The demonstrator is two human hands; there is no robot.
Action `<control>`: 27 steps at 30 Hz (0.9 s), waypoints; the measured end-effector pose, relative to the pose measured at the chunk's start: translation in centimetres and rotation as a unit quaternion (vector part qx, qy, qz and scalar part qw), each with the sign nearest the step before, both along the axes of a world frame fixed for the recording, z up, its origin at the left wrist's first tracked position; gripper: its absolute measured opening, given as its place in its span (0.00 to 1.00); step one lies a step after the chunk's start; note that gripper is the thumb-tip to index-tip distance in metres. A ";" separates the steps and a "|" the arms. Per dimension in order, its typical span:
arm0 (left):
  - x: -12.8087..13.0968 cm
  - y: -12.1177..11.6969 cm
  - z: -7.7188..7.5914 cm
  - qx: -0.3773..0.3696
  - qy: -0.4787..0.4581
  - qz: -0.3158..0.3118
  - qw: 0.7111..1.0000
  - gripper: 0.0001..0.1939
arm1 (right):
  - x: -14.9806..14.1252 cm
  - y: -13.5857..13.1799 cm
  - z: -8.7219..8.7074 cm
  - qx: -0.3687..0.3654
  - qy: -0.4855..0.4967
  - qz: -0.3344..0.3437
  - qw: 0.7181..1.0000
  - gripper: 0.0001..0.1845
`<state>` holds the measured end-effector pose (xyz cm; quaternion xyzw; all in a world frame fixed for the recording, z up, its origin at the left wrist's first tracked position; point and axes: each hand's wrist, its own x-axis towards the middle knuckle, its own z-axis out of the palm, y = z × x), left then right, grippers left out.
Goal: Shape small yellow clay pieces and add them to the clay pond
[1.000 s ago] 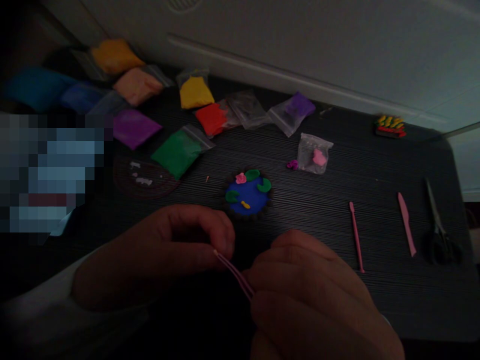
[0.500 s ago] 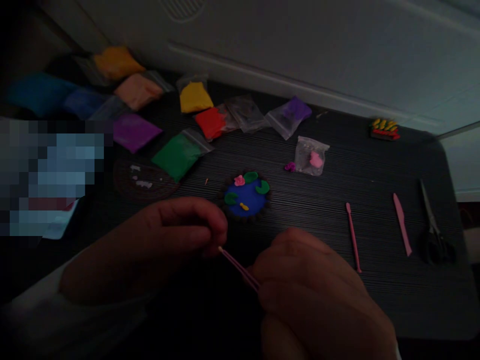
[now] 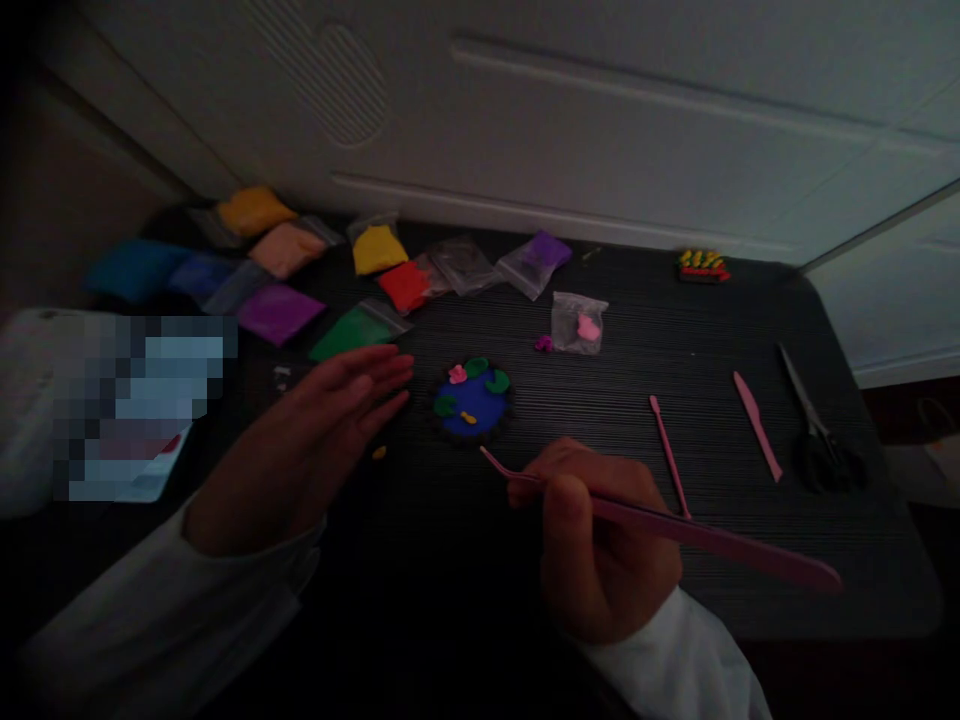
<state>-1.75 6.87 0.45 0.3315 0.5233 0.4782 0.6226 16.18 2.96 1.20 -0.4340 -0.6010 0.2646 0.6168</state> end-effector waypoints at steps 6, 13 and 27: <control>1.1 0.5 0.0 -0.028 -0.025 -0.014 0.999 0.16 | -1.0 -0.6 -1.7 0.058 0.072 -0.086 0.992 0.06; 1.8 1.7 0.7 -0.040 0.029 -0.035 0.998 0.19 | -0.5 -0.8 -1.5 0.039 0.060 -0.073 0.995 0.05; 1.5 3.6 0.9 -0.003 0.215 -0.114 0.970 0.23 | -0.5 -1.1 -1.2 0.060 0.055 -0.081 0.993 0.06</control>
